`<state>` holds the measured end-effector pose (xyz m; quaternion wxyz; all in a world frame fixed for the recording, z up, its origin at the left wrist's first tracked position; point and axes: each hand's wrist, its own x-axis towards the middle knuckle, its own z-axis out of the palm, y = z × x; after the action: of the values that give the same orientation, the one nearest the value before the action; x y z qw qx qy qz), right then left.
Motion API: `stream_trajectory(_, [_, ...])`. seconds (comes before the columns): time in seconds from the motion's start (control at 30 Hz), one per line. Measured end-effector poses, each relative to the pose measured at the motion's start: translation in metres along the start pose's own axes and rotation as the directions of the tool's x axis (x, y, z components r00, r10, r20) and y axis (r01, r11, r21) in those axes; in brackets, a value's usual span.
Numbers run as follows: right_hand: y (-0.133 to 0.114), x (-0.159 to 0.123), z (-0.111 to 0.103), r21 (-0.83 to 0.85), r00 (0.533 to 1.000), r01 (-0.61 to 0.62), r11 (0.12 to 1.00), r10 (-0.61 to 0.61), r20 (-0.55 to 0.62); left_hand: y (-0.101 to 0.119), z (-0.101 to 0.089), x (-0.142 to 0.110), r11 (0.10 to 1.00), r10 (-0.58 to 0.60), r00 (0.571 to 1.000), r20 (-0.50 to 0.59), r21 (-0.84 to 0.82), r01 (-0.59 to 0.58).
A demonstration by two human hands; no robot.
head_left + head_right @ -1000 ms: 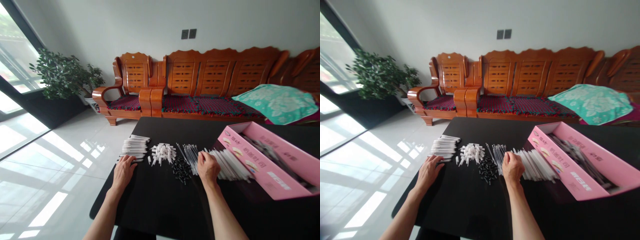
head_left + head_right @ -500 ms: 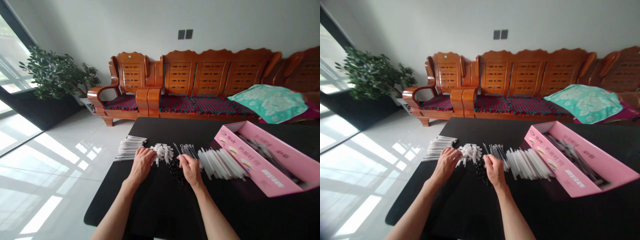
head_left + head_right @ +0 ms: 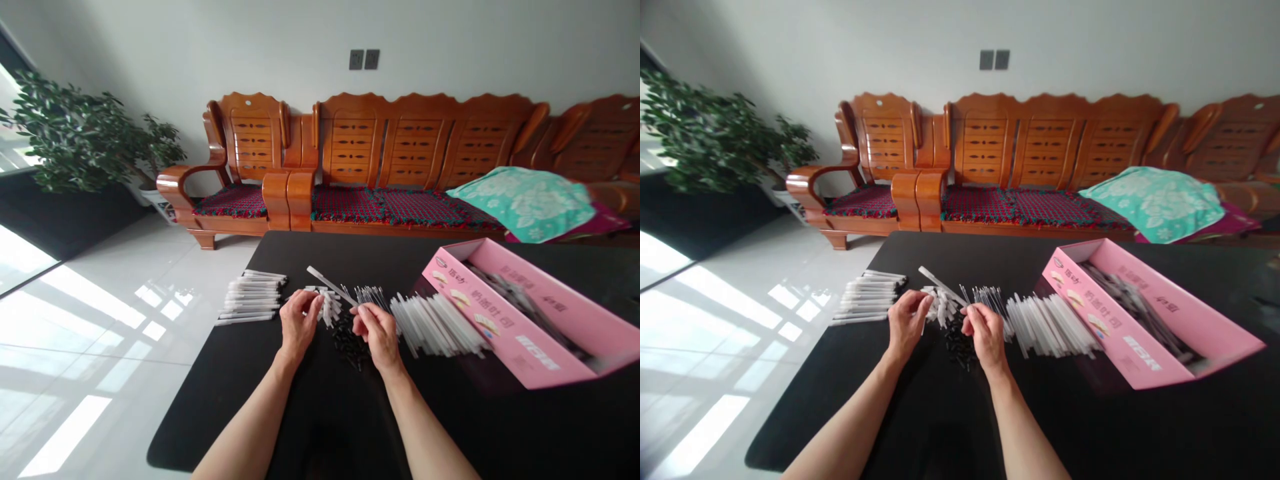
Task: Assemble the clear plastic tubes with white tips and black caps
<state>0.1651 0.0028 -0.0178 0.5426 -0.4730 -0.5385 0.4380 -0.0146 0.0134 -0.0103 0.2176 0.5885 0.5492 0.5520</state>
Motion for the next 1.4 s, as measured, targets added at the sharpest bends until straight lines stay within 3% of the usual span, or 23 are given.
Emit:
stream_trajectory(0.07, [-0.003, -0.001, 0.002, -0.019, 0.999, 0.018, 1.000, -0.017, 0.040, -0.006, 0.004, 0.001, 0.955, -0.138, 0.982, 0.130, -0.247, 0.167])
stream_trajectory(0.13, [-0.007, -0.002, 0.003, -0.055, 0.993, 0.048, 0.997, -0.042, 0.107, -0.011, 0.009, 0.002, 0.841, -0.209, 0.952, 0.225, -0.456, 0.292])
stream_trajectory(0.27, [-0.008, -0.004, 0.004, -0.062, 0.985, 0.041, 0.997, -0.030, 0.168, -0.015, 0.015, 0.003, 0.673, -0.280, 0.923, 0.263, -0.632, 0.385])
stream_trajectory(0.37, [-0.004, -0.003, 0.003, -0.044, 0.984, 0.003, 0.999, 0.005, 0.176, -0.016, 0.016, 0.003, 0.637, -0.290, 0.917, 0.274, -0.660, 0.398])
stream_trajectory(0.63, [-0.002, -0.001, 0.002, -0.081, 0.972, 0.044, 0.996, -0.024, 0.232, -0.017, 0.017, 0.003, 0.618, -0.310, 0.913, 0.265, -0.674, 0.406])
stream_trajectory(0.87, [0.002, 0.000, 0.001, -0.048, 0.983, -0.006, 0.999, 0.015, 0.185, -0.019, 0.019, 0.004, 0.627, -0.311, 0.919, 0.243, -0.674, 0.391])
stream_trajectory(1.07, [0.003, 0.003, 0.001, -0.108, 0.982, 0.043, 0.993, -0.023, 0.186, -0.021, 0.019, 0.005, 0.628, -0.308, 0.920, 0.243, -0.674, 0.389])
stream_trajectory(1.4, [0.004, 0.002, 0.000, -0.113, 0.985, 0.025, 0.993, -0.006, 0.172, -0.019, 0.020, 0.006, 0.642, -0.314, 0.919, 0.237, -0.660, 0.390])
